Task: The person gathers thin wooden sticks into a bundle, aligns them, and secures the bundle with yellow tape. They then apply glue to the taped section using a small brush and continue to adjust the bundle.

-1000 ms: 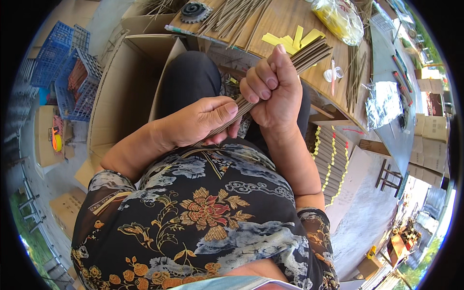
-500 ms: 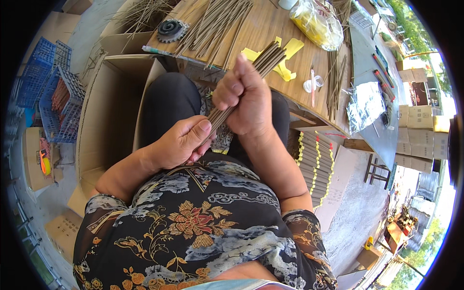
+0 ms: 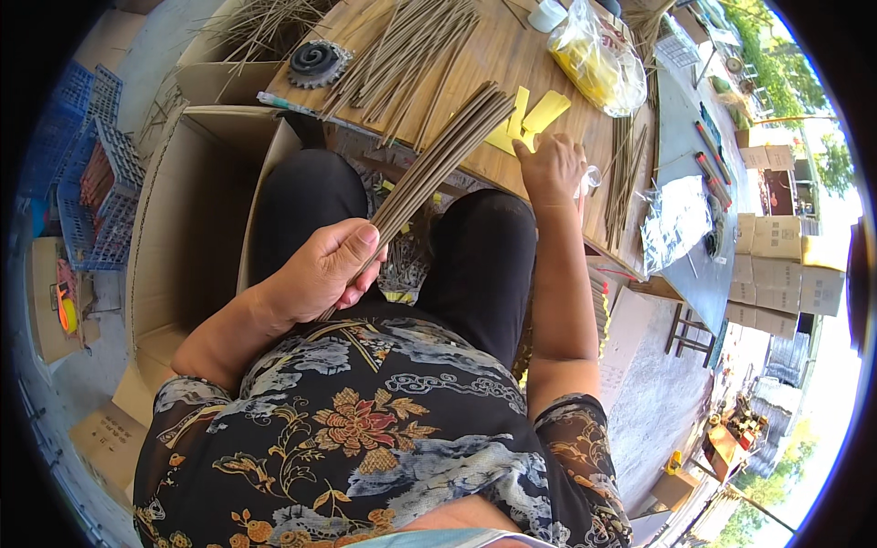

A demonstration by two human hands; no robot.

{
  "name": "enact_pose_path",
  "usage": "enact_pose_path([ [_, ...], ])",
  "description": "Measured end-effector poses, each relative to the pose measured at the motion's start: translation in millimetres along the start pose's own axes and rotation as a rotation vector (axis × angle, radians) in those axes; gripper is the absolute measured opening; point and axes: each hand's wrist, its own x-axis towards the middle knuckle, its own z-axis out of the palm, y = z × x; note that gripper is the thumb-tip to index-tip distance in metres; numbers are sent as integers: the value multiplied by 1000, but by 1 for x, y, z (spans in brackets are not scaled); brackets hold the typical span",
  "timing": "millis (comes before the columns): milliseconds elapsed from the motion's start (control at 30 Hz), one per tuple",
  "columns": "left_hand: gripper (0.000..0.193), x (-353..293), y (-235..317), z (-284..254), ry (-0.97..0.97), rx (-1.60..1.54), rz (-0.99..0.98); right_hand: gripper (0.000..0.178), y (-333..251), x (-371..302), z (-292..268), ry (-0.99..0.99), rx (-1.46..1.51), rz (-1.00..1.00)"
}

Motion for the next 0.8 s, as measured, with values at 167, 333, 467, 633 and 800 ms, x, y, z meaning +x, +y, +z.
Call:
enact_pose_path([
  [167,38,1,0,-5,0,-49,-12,27,3,12,30,37,27,-6],
  [333,37,0,1,-5,7,-42,-28,18,5,21,37,176,30,-117],
  [467,37,1,2,-4,-6,21,3,13,-14,7,-18,431,299,-148],
  [633,38,-6,-1,1,30,43,33,13,-55,-80,-111,-372,1540,-56],
  [800,35,-9,-3,6,11,36,56,13,-77,-130,-99,-669,1493,-260],
])
